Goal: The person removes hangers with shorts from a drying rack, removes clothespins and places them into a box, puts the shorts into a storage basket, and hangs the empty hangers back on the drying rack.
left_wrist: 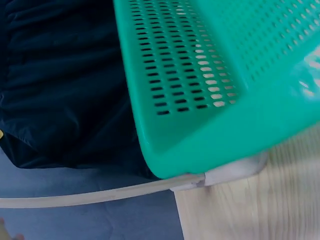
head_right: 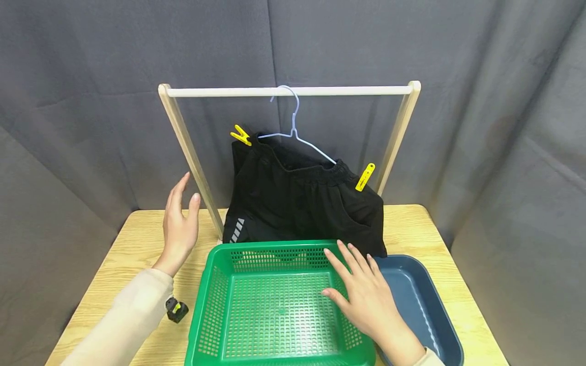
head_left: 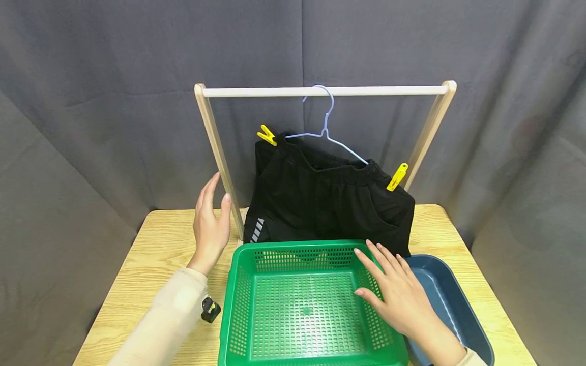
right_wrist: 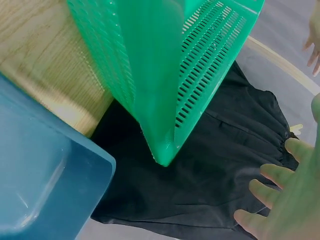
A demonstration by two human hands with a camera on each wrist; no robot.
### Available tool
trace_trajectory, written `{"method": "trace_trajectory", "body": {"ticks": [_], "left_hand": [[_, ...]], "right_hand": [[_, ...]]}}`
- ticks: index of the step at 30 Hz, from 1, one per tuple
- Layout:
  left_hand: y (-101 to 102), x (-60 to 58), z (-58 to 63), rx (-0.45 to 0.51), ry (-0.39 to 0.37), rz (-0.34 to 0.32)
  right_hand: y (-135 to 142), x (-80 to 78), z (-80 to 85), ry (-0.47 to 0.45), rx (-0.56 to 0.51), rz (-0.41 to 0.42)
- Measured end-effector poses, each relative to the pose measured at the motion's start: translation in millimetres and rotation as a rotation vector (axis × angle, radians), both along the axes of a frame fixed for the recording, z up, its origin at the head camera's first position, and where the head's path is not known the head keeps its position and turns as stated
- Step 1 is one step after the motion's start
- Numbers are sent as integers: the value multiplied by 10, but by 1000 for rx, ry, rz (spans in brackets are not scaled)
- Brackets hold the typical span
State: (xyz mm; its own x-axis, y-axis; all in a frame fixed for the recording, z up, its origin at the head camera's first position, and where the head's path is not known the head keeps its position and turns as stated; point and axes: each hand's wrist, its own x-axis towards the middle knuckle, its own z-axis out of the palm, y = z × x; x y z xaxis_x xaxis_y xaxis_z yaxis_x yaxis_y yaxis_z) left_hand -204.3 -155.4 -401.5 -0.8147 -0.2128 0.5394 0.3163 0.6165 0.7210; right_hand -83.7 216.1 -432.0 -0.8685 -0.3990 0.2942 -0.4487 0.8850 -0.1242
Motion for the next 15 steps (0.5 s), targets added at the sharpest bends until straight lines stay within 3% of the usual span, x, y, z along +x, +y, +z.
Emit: {"method": "trace_trajectory", "body": {"ticks": [5, 15], "left_hand": [[40, -120, 37, 88, -48, 4], [-11, -362, 26, 154, -102, -5]], "right_hand": [[3, 17, 23, -2, 3, 0], [-20, 61, 51, -27, 1, -13]]}}
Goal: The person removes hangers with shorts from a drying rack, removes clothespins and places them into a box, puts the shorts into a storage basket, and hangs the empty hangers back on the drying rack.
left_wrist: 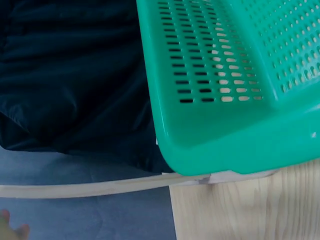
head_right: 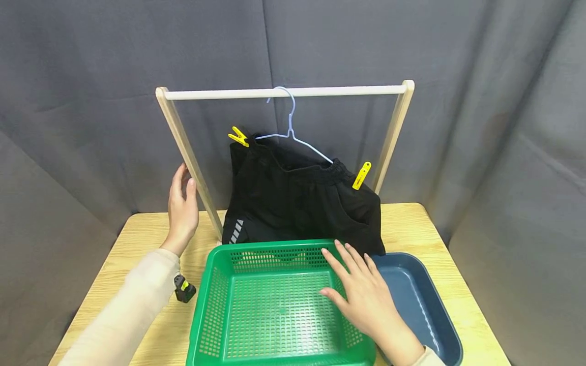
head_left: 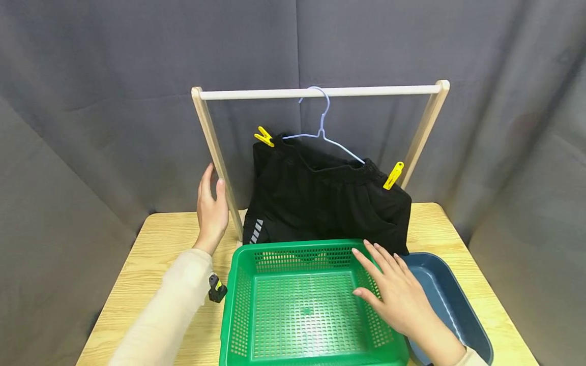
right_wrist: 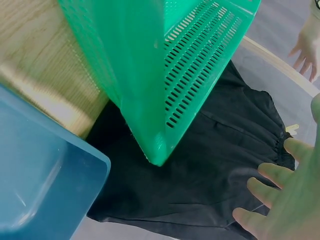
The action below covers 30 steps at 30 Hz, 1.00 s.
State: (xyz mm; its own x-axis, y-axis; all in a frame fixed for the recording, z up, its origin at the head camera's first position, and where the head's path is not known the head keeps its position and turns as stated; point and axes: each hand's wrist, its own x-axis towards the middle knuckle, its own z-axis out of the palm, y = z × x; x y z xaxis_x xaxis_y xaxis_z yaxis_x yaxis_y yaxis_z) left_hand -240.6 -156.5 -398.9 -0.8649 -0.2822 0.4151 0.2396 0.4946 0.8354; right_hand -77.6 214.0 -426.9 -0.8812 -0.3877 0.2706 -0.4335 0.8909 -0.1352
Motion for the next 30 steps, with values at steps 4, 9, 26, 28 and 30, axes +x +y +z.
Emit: {"method": "trace_trajectory", "body": {"ticks": [4, 9, 26, 28, 30], "left_hand": [[-40, -68, 16, 55, -12, -76], [-66, -142, 67, 176, -27, -172], [-78, -396, 28, 405, -23, -206], [-59, -402, 16, 410, -20, -201], [-38, -385, 35, 428, -15, -204]], "right_hand": [[1, 10, -3, -5, 9, -14], [-10, 24, -10, -8, -1, -9], [-4, -26, 144, 77, -34, 20], [-5, -51, 173, 101, -55, 26], [-10, -79, 202, 128, -78, 31]]}}
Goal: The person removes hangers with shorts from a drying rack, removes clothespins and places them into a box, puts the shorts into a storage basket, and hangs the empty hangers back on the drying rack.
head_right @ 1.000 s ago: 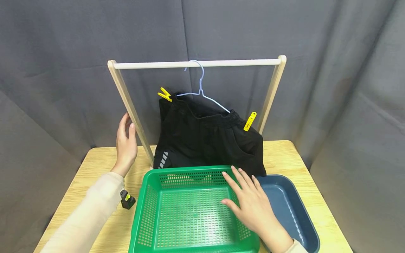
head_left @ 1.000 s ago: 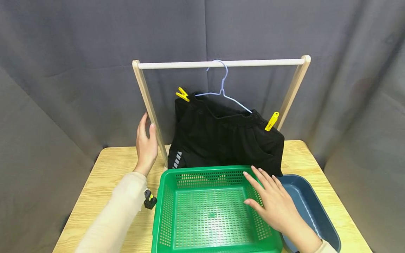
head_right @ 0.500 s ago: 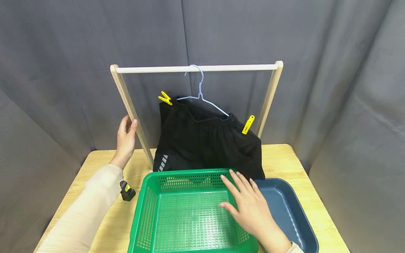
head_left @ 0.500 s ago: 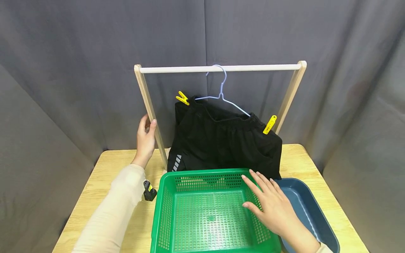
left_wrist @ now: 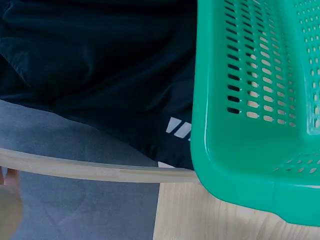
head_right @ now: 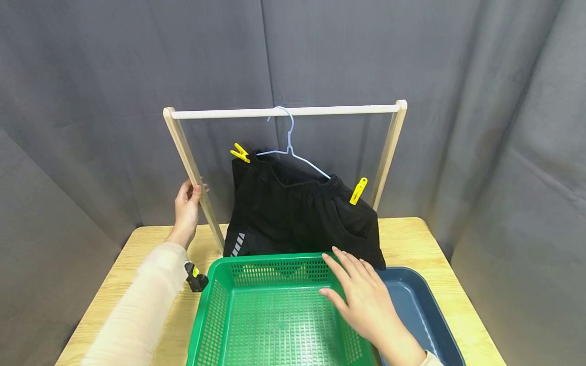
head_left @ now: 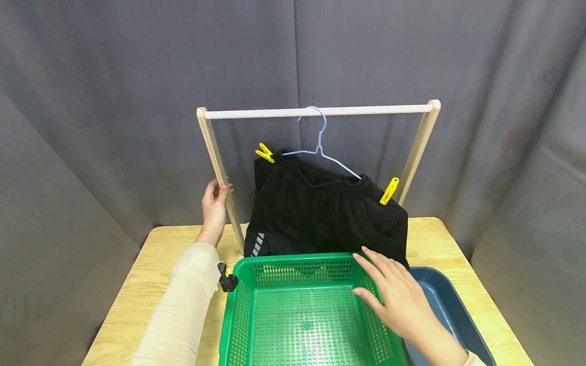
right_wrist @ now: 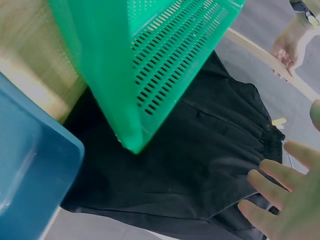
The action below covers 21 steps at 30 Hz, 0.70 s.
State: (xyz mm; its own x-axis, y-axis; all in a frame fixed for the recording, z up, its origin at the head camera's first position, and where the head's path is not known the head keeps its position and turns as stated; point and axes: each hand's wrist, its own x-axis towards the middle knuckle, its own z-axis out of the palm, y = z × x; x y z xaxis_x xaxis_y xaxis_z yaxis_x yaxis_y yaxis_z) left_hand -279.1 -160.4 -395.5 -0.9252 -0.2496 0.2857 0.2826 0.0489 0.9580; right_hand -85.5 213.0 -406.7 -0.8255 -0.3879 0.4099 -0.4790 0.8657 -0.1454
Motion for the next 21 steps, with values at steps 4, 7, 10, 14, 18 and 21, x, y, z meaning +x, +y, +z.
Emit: {"method": "trace_trajectory", "body": {"ticks": [4, 7, 10, 14, 18, 21], "left_hand": [[23, 16, 5, 17, -1, 12], [8, -13, -22, 22, 0, 12], [4, -42, -57, 36, 10, 14], [28, -57, -58, 60, 38, 7], [30, -84, -60, 88, 43, 2], [30, -92, -64, 98, 28, 3]], "right_hand": [[-9, -54, 87, 72, -48, 11], [-2, -103, 185, 124, -78, 8], [30, -150, 273, 146, -99, -4], [74, -213, 359, 165, -120, -21], [99, -278, 443, 187, -135, -34], [125, -313, 515, 208, -156, -56]]}}
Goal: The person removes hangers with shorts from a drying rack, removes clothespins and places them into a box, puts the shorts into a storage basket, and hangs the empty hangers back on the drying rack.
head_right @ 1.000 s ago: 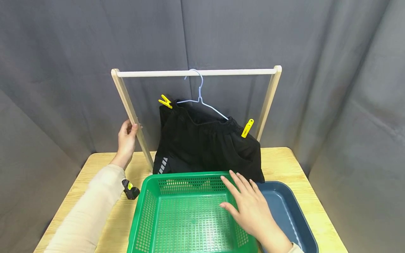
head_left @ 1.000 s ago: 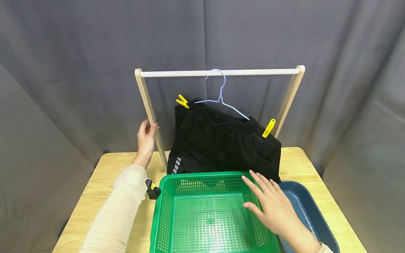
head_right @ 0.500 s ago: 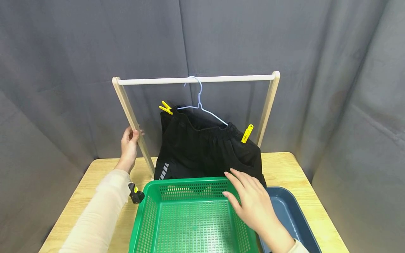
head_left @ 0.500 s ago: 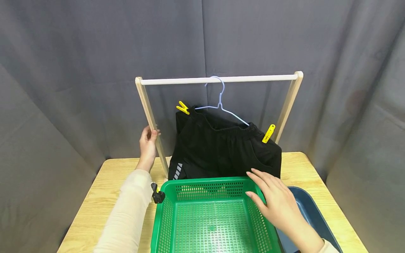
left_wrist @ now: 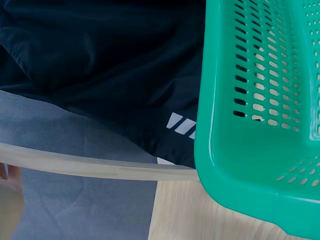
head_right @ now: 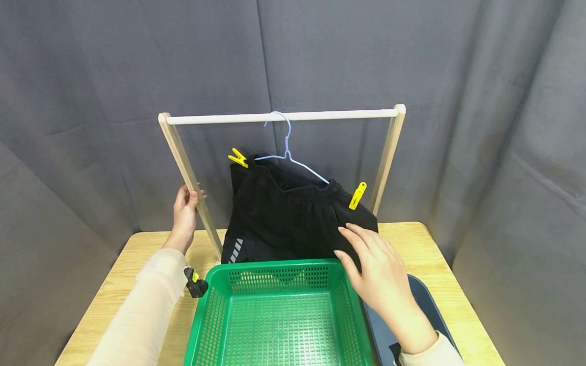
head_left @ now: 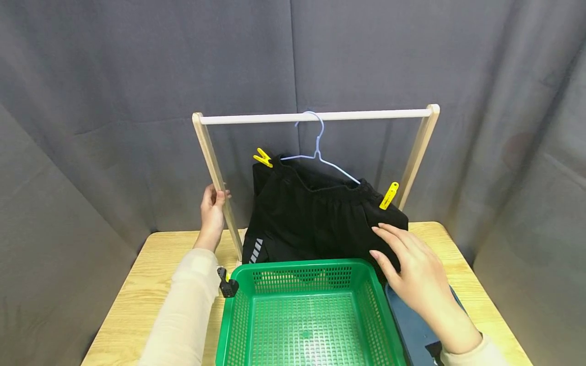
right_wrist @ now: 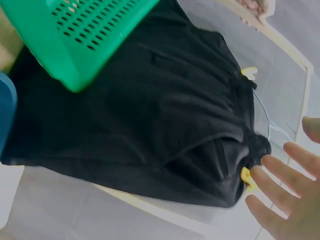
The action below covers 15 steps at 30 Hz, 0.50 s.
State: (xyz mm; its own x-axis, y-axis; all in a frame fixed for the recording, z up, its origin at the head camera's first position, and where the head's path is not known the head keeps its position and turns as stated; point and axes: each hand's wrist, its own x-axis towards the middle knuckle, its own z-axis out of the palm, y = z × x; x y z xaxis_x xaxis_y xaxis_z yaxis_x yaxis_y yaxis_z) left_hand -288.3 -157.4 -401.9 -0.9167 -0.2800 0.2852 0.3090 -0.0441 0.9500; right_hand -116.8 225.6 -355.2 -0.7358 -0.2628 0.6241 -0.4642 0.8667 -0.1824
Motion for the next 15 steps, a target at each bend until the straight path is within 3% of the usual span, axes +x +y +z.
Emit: {"method": "trace_trajectory", "body": {"ticks": [7, 12, 15], "left_hand": [[-7, -9, 4, -7, 20, 9], [16, 12, -18, -30, -6, 4], [7, 6, -11, -35, -11, 15]], "right_hand": [[66, -116, 115, 100, -88, -51], [133, -187, 126, 185, -151, -108], [153, -259, 134, 166, -176, -150]]}}
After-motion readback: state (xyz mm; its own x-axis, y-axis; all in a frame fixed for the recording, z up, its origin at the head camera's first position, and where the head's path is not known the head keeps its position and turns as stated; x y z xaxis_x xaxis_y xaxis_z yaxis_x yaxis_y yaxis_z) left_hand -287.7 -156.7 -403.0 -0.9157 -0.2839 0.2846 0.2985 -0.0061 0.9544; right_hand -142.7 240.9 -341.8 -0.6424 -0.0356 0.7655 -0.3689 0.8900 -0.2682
